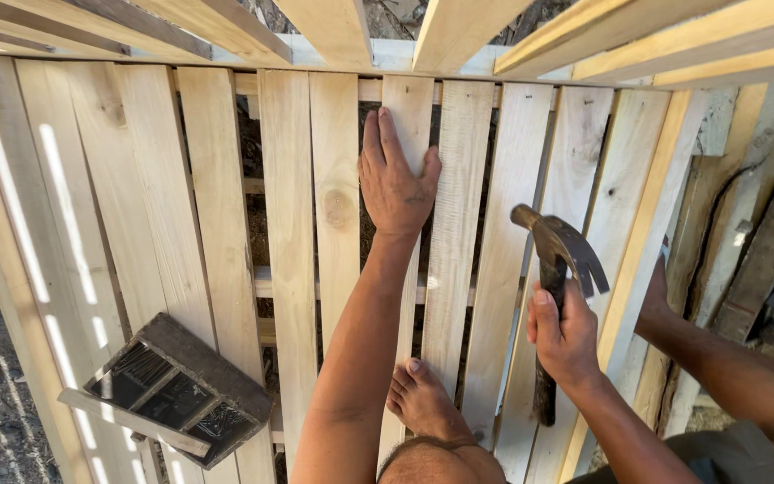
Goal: The person aligns wooden slats on a frame and nails them into place using a hammer and nails from a wooden box.
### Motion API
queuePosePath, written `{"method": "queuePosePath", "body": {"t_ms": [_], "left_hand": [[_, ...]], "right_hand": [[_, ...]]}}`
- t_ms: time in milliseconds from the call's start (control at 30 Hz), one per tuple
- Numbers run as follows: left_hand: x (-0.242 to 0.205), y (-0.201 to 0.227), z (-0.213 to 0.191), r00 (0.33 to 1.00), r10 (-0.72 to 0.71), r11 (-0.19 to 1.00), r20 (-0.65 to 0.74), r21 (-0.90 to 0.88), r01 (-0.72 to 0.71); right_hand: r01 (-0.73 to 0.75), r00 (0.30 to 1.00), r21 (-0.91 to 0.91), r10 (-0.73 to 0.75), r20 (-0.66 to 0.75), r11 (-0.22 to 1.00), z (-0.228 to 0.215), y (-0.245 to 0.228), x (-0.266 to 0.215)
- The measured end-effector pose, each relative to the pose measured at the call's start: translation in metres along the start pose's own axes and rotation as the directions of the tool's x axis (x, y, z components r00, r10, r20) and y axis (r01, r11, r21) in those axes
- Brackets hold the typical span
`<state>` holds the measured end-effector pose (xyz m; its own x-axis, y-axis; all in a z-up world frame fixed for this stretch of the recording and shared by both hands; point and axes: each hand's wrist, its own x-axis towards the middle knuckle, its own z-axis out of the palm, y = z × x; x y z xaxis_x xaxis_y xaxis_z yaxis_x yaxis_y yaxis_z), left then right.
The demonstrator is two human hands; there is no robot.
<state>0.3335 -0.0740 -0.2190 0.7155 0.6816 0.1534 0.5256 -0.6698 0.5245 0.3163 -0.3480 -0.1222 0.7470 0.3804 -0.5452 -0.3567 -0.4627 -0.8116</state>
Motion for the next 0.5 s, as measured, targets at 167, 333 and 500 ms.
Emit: {"method": "queuePosePath", "body": {"t_ms": [167, 333, 500], "left_hand": [[0.003, -0.001, 0.000, 0.998, -0.015, 1.000, 0.055, -0.026, 0.016], [0.002, 0.001, -0.004, 0.995, -0.066, 0.997, 0.071, -0.043, 0.069], [0.002, 0.004, -0.008, 0.991, -0.100, 0.992, 0.090, -0.069, 0.106]], "right_hand": [[0.061, 0.997, -0.070, -0.058, 0.044, 0.996, 0.009, -0.019, 0.029], [0.355, 0.931, -0.302, -0.362, 0.033, 0.885, 0.024, -0.046, 0.052], [0.293, 0.955, -0.257, -0.266, 0.132, 0.921, 0.040, -0.052, 0.052]]}}
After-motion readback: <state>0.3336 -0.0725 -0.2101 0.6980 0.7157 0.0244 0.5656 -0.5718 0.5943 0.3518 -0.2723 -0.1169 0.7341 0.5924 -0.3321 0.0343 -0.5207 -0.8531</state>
